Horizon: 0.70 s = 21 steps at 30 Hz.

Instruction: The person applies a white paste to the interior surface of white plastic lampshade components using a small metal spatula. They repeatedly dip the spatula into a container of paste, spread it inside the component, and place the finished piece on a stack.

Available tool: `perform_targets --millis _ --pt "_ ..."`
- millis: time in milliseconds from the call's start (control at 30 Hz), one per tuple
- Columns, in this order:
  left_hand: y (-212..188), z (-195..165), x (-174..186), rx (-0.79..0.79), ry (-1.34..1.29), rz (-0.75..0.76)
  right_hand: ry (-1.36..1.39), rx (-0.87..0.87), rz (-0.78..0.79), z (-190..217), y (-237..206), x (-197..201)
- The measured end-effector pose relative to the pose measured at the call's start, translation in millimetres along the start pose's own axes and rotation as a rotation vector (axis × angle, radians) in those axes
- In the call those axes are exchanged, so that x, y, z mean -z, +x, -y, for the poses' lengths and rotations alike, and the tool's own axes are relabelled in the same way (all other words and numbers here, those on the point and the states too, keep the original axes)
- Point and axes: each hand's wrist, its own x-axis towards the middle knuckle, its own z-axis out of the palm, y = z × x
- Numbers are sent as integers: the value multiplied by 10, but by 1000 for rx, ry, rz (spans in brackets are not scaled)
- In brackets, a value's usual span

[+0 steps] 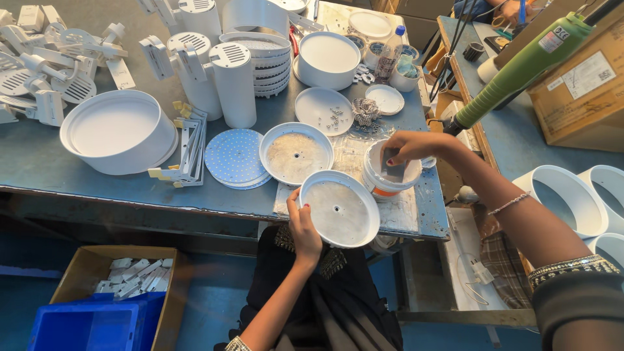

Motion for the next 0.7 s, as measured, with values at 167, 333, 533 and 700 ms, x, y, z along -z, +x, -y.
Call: perform_targets --millis 167,333,533,700 --pt "-44 -25 -120 97 -80 -31 223 -10 -102 -6 -92 118" --pt "63 34 -204 15 -23 19 239 11 -175 -15 -183 196" --pt "309 89 -151 -32 -70 134 101 24 -270 -31 -173 55" --pt "455 44 36 -139 -8 176 185 -7 -244 -87 -140 -14"
